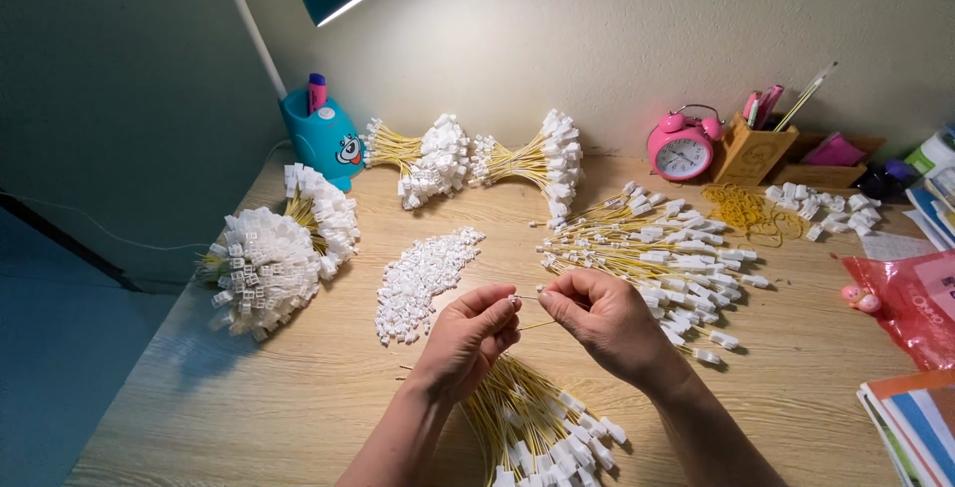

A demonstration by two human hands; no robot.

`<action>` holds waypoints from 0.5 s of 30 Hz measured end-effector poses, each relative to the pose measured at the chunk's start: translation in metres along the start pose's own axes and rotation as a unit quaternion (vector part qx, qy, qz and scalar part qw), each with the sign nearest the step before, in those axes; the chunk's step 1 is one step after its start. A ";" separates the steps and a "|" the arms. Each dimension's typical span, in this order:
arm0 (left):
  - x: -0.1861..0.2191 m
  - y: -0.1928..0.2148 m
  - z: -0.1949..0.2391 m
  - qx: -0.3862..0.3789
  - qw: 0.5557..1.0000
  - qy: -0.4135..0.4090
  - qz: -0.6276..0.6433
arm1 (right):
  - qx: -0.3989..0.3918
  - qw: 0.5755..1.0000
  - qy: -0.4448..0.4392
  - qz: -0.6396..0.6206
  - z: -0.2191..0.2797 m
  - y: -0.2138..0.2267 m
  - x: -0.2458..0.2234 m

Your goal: The person assembles small white plastic components onto yellow wires by hand. They repeatedly pick up a component and a wire, insert the wire into the component, and place the finished assembly on the table.

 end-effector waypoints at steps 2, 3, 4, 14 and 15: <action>-0.001 0.002 0.001 -0.004 1.000 0.001 0.006 | 0.002 1.000 -0.013 0.027 0.000 0.000 -0.003; -0.001 0.003 0.001 -0.010 1.000 -0.001 0.009 | 0.005 0.998 -0.023 0.053 0.000 -0.001 -0.004; -0.002 0.003 0.001 -0.008 1.000 0.000 0.011 | 0.004 0.998 -0.025 0.054 0.000 0.000 -0.003; -0.017 0.017 -0.008 -0.005 1.000 -0.029 -0.011 | 0.013 0.997 -0.010 0.077 0.000 0.004 -0.002; -0.017 0.018 -0.008 -0.003 0.999 -0.030 -0.015 | 0.012 0.997 -0.007 0.078 0.000 0.004 0.000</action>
Point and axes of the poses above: each hand's wrist, its own z-axis away from the middle knuckle, its own y-axis out of the back of the hand, x = y × z, the point moved 4 cm from there along -z, towards the middle knuckle, and after that the axes turned 11 degrees about -x, right-handed, at the moved point
